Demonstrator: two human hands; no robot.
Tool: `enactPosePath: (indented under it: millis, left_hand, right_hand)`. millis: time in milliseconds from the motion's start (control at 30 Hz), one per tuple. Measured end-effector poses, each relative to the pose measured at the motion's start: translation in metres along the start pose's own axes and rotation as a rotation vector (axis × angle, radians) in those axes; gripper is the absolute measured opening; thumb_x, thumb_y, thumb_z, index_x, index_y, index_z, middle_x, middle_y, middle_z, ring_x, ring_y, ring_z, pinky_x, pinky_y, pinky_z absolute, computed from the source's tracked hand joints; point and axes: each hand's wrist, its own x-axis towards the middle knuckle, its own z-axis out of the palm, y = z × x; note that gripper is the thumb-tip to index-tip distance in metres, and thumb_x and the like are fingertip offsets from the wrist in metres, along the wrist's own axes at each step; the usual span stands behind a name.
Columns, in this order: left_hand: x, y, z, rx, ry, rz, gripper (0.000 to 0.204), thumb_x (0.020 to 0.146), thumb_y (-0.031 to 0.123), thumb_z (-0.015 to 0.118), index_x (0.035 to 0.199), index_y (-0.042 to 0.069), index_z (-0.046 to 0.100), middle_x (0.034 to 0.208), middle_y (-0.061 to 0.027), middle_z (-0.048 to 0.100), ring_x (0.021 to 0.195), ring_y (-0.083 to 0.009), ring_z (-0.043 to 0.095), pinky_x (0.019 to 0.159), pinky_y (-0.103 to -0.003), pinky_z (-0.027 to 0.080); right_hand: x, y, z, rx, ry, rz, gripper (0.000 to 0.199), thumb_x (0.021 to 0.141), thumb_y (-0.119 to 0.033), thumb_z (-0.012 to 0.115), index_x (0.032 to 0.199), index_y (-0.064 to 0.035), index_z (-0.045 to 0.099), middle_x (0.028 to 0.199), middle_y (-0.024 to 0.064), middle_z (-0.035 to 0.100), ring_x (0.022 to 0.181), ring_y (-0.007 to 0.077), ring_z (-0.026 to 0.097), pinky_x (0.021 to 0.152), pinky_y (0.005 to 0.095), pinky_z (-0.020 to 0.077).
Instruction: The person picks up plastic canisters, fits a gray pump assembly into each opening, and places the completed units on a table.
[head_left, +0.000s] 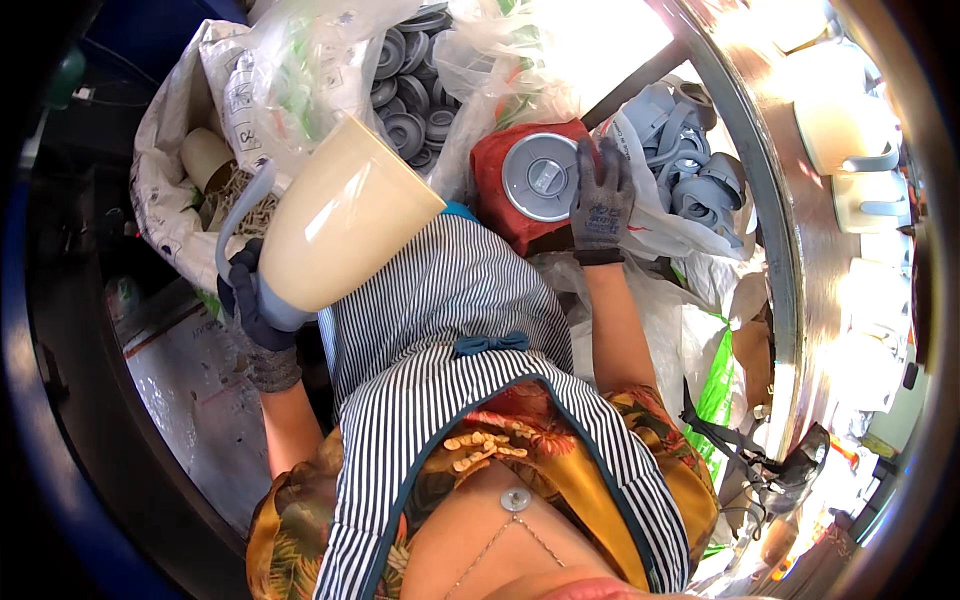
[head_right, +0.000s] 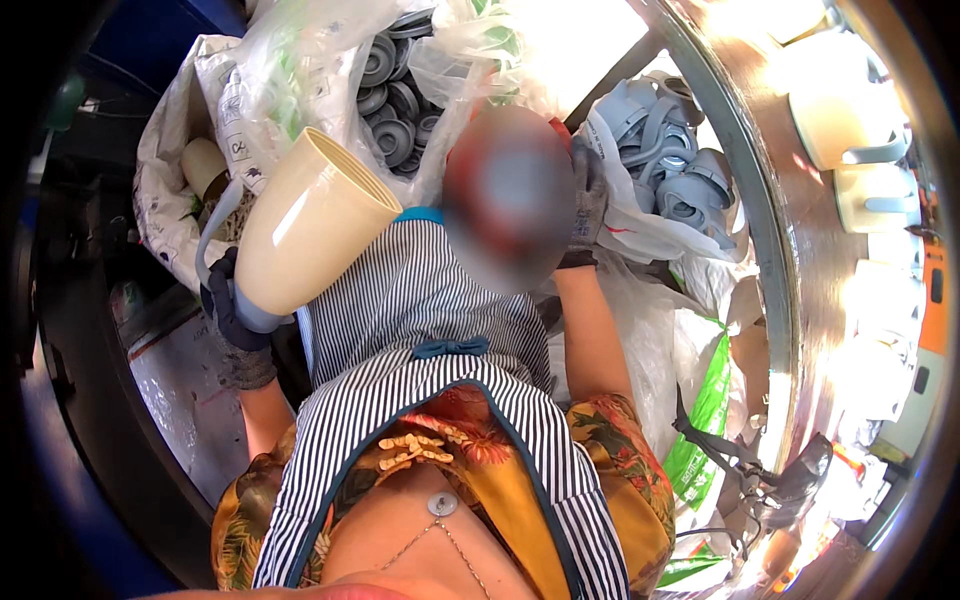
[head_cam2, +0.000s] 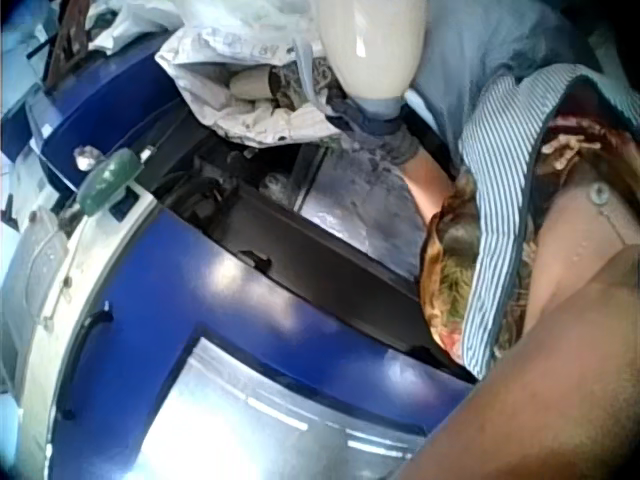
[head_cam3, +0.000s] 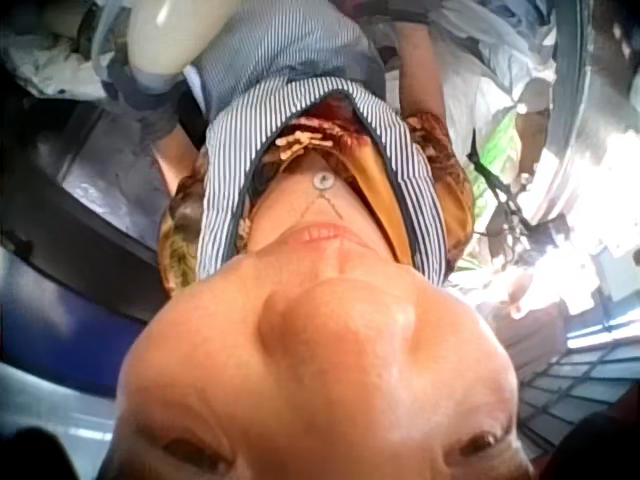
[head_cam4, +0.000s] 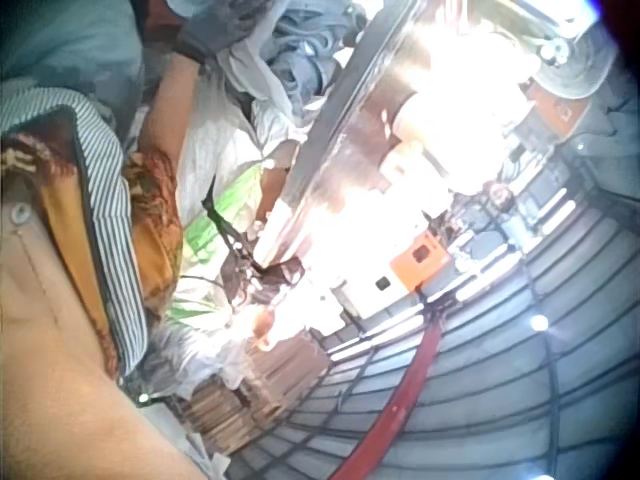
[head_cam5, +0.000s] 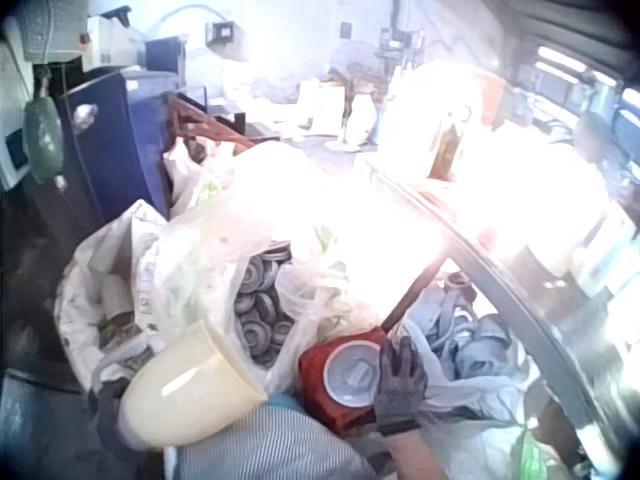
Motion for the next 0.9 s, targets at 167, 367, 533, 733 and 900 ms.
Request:
enactPosePath:
  millis: [167,367,533,733,900]
  left_hand:
    - [-0.017,0.001,-0.008,-0.011,-0.012,-0.037,0.041,0.102,0.034,0.044,0.116,-0.003,0.057,0.111,-0.0141,0.063,0.102,-0.0226,0.061,0.092,-0.037,0.048]
    - [-0.028,0.023,-0.002,0.230,0.010,0.088,0.040,0.102,0.033,0.046,0.116,-0.002,0.059,0.108,-0.0125,0.065,0.099,-0.0211,0.061,0.089,-0.035,0.048]
    - [-0.032,0.024,-0.003,-0.312,-0.023,-0.028,0.026,0.101,0.024,0.049,0.107,0.001,0.057,0.109,-0.0136,0.064,0.098,-0.0213,0.061,0.090,-0.037,0.048]
    - [-0.029,0.041,0.009,-0.530,-0.180,-0.333,0.024,0.100,0.026,0.050,0.100,0.003,0.057,0.107,-0.0132,0.063,0.099,-0.0222,0.061,0.091,-0.039,0.049]
    - [-0.015,0.059,0.012,-0.474,-0.272,-0.414,0.030,0.097,0.033,0.054,0.098,0.003,0.058,0.100,-0.0121,0.064,0.094,-0.0215,0.062,0.087,-0.037,0.051]
  right_hand:
    - [0.011,0.000,0.001,0.180,-0.343,-0.384,0.056,0.081,-0.031,0.066,0.134,-0.0190,0.054,0.138,0.0127,0.048,0.133,0.0370,0.039,0.108,0.0500,0.0325]
    - [0.006,-0.002,0.039,-0.117,-0.328,-0.581,0.046,0.084,-0.031,0.060,0.129,-0.0223,0.057,0.136,0.0147,0.050,0.127,0.0370,0.045,0.103,0.0516,0.0360]
    - [0.018,-0.015,0.012,0.282,-0.350,-0.345,0.047,0.083,-0.024,0.062,0.129,-0.0191,0.057,0.125,0.0142,0.054,0.117,0.0321,0.052,0.100,0.0473,0.0407]
    - [0.014,-0.074,-0.091,1.421,-0.047,0.031,0.059,0.083,-0.028,0.061,0.131,0.0057,0.052,0.132,0.0170,0.054,0.125,0.0280,0.049,0.106,0.0405,0.0365]
    - [0.029,-0.096,-0.154,1.387,0.016,-0.280,0.053,0.077,-0.023,0.066,0.123,0.0025,0.061,0.122,0.0188,0.058,0.112,0.0318,0.054,0.098,0.0405,0.0413]
